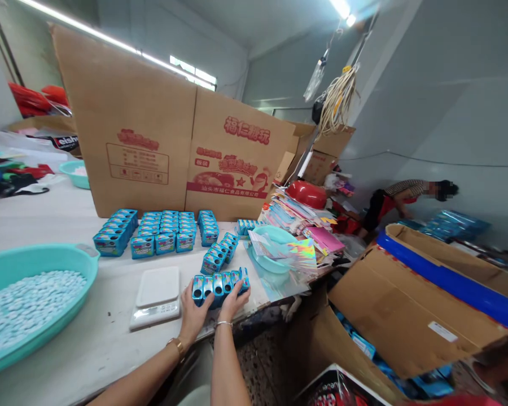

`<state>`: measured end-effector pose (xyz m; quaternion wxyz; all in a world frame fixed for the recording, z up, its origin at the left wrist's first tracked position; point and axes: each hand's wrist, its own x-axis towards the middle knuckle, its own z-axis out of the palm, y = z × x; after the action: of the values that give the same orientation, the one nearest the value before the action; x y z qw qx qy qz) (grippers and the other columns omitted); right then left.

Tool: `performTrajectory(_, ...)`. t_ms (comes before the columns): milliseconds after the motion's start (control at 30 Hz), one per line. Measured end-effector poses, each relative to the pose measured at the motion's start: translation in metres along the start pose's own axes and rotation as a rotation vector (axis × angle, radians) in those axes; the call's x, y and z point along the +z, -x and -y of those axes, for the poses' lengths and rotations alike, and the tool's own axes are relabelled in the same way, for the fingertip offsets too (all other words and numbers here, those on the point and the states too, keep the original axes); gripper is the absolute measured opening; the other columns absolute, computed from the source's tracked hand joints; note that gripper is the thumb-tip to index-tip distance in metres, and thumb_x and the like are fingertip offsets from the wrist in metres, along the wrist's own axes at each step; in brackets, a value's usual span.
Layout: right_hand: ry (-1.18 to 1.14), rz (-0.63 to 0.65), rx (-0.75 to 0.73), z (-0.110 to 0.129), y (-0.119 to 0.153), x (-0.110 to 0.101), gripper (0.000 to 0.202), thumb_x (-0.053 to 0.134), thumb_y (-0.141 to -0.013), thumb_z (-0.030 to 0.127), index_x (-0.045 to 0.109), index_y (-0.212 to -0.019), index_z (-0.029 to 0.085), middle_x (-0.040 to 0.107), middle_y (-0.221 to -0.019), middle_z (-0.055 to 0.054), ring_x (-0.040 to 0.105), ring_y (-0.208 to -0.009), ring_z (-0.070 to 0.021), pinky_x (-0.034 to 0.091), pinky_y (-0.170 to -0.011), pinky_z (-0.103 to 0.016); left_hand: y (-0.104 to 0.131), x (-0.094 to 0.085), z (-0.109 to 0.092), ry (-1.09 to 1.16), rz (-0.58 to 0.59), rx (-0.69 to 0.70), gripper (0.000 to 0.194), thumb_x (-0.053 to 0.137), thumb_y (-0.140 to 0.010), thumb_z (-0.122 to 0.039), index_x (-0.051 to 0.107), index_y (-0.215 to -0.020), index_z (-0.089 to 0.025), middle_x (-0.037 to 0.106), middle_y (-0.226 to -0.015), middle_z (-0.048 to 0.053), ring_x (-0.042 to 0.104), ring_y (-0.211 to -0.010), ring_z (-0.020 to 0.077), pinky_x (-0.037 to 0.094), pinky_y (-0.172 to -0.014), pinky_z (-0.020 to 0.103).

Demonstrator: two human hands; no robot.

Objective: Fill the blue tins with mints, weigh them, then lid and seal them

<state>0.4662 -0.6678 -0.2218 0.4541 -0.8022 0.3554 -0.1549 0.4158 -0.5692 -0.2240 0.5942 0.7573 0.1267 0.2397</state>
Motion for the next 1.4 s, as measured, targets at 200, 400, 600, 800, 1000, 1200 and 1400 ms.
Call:
performTrajectory(200, 0.166, -0.035, -0.022, -0.005, 0.01, 0.012, 0.075, -0.001, -0.096, 0.05, 0.008, -0.154, 0.003, 0.038, -0.151, -0.024, 0.038, -0.141, -0.0259, 0.04, -0.106, -0.035, -0.038, 0.006, 0.0, 0.041, -0.065, -0.048, 0.065, 0.053, -0.082, -0.062, 0.052, -0.126, -0.014, 0.057, -0.125, 0.016, 0.054, -0.119, 0.0295, 0.04, -0.107, 0.045)
performTrajectory(400, 0.207, -0.022, -0.058, -0.002, 0.02, 0.017, 0.075, 0.012, -0.097, 0.052, 0.007, -0.154, 0.004, 0.043, -0.146, -0.026, 0.039, -0.14, -0.028, 0.042, -0.105, -0.039, -0.068, 0.01, -0.001, 0.031, -0.066, -0.106, 0.063, 0.053, -0.081, -0.066, 0.056, -0.12, -0.017, 0.064, -0.119, 0.014, 0.059, -0.112, 0.0293, 0.044, -0.101, 0.044)
performTrajectory(600, -0.214, 0.113, -0.133, -0.02, 0.015, -0.001, 0.078, 0.023, -0.093, 0.064, 0.022, -0.149, 0.009, 0.038, -0.15, -0.021, 0.04, -0.139, -0.0246, 0.04, -0.108, -0.034, -0.083, -0.004, -0.004, 0.007, 0.034, -0.115, 0.065, 0.05, -0.081, -0.069, 0.059, -0.117, -0.014, 0.065, -0.12, 0.016, 0.06, -0.114, 0.0291, 0.045, -0.102, 0.042)
performTrajectory(800, -0.371, 0.114, -0.349, -0.008, -0.028, -0.064, 0.066, 0.039, -0.092, 0.058, 0.039, -0.141, 0.015, 0.041, -0.148, -0.019, 0.04, -0.138, -0.028, 0.039, -0.109, -0.041, -0.128, -0.035, -0.033, -0.12, 0.201, -0.052, 0.073, 0.041, -0.087, -0.068, 0.047, -0.136, -0.014, 0.052, -0.142, 0.017, 0.049, -0.132, 0.0272, 0.039, -0.108, 0.039)
performTrajectory(1000, -0.106, 0.348, -0.819, 0.086, -0.107, -0.05, 0.05, 0.052, -0.089, 0.05, 0.054, -0.126, 0.016, 0.056, -0.128, -0.015, 0.05, -0.124, -0.0261, 0.037, -0.108, -0.044, -0.208, -0.026, -0.046, -0.285, 0.595, -0.048, 0.072, 0.065, -0.065, -0.073, 0.07, -0.109, -0.016, 0.07, -0.118, 0.017, 0.06, -0.117, 0.0383, 0.04, -0.104, 0.045)
performTrajectory(1200, 0.361, 0.574, -0.848, 0.152, -0.199, 0.052, 0.07, 0.065, -0.078, 0.052, 0.049, -0.138, 0.018, 0.05, -0.14, -0.017, 0.042, -0.133, -0.0326, 0.031, -0.111, -0.048, -0.259, 0.009, 0.011, -0.257, 0.822, -0.273, 0.068, 0.088, -0.028, -0.052, 0.076, -0.087, -0.02, 0.074, -0.109, 0.017, 0.067, -0.105, 0.0384, 0.049, -0.093, 0.042)
performTrajectory(1400, 0.564, 0.848, -0.652, 0.162, -0.22, 0.092, 0.064, 0.065, -0.08, 0.05, 0.053, -0.136, 0.02, 0.058, -0.13, -0.013, 0.054, -0.121, -0.0282, 0.039, -0.101, -0.037, -0.258, 0.022, 0.038, -0.065, 0.919, -0.498, 0.049, 0.088, -0.03, -0.041, 0.076, -0.075, -0.024, 0.077, -0.074, 0.007, 0.071, -0.065, 0.0302, 0.055, -0.062, 0.037)
